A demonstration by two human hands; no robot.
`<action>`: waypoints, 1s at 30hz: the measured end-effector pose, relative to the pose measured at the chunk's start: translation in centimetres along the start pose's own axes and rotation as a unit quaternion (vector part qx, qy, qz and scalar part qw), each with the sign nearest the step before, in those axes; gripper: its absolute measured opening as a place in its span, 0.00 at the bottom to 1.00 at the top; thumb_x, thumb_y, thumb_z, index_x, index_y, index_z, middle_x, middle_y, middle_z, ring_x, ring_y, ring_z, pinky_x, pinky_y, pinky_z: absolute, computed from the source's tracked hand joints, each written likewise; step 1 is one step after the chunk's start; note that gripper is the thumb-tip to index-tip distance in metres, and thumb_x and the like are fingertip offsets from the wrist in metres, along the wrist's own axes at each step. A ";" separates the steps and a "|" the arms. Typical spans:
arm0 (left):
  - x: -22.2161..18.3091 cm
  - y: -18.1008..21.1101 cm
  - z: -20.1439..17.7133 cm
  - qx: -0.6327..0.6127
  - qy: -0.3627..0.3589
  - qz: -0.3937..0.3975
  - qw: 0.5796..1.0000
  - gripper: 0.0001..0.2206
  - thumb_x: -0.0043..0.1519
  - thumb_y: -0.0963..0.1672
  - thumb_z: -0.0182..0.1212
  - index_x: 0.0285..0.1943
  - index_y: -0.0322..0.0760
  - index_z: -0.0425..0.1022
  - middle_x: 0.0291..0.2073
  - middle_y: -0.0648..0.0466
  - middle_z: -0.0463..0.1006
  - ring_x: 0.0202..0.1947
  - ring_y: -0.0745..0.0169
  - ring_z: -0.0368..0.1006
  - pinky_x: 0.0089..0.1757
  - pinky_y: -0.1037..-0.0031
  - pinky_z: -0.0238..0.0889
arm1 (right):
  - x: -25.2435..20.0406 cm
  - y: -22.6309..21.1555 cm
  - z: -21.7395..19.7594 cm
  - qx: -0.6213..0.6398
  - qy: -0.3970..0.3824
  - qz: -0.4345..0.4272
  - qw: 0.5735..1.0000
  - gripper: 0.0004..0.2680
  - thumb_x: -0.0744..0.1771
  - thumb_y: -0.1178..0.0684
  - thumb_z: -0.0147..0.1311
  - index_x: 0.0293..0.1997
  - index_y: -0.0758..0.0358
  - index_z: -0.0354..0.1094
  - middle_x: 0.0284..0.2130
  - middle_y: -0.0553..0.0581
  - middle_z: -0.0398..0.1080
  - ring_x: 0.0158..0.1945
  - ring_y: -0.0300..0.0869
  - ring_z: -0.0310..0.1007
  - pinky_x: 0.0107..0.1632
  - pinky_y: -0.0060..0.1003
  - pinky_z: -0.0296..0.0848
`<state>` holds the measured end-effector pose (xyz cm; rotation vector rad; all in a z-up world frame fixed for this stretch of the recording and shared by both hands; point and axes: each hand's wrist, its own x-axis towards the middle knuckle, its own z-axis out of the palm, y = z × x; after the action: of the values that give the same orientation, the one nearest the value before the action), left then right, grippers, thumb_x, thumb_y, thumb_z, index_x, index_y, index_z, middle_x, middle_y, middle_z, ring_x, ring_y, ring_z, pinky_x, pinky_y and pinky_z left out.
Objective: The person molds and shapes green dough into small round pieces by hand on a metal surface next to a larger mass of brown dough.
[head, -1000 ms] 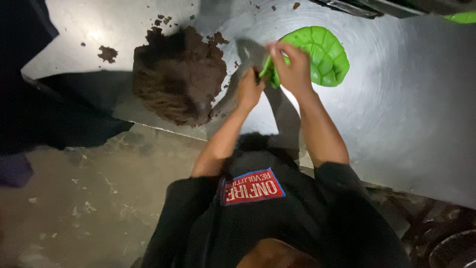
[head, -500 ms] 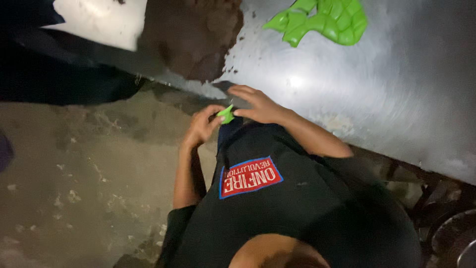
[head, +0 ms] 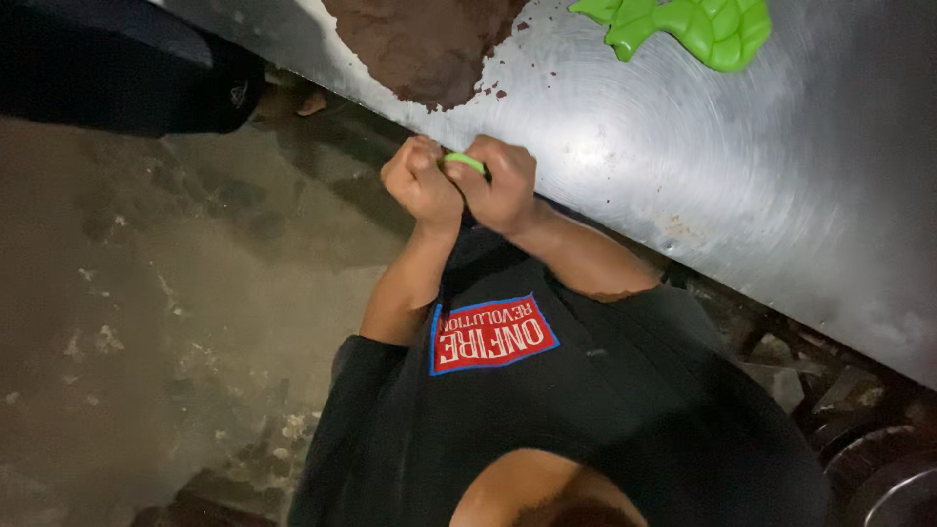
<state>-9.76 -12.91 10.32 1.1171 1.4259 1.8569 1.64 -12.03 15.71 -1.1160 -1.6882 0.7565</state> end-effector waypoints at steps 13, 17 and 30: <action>1.4 -8.4 2.9 -0.219 -0.013 -0.517 0.828 0.25 0.71 0.51 0.54 0.69 0.27 0.67 0.59 0.43 0.74 0.56 0.53 0.71 0.55 0.64 0.68 | 3.5 12.0 -4.3 -0.085 -0.378 0.003 0.922 0.18 0.63 0.63 0.53 0.61 0.74 0.67 0.62 0.71 0.66 0.68 0.60 0.61 0.70 0.47 0.60; 0.5 -9.3 -1.4 -0.165 0.067 -0.544 0.820 0.22 0.71 0.49 0.51 0.68 0.29 0.67 0.59 0.44 0.74 0.56 0.53 0.73 0.55 0.65 0.69 | 7.3 21.8 -4.9 -0.200 -0.221 -0.091 0.950 0.16 0.69 0.63 0.55 0.65 0.77 0.67 0.64 0.73 0.66 0.68 0.57 0.64 0.73 0.47 0.63; 0.5 -7.0 -3.6 -0.272 0.014 -0.503 0.820 0.29 0.71 0.54 0.47 0.69 0.25 0.64 0.65 0.41 0.71 0.66 0.50 0.68 0.65 0.60 0.58 | 9.9 26.0 -3.7 -0.207 -0.311 0.049 0.926 0.06 0.70 0.59 0.56 0.50 0.69 0.76 0.45 0.65 0.76 0.50 0.57 0.75 0.52 0.48 0.74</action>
<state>-13.55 -12.23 3.41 -0.0209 1.0325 1.3033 12.48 7.35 -1.50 -1.3411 -2.4267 0.9047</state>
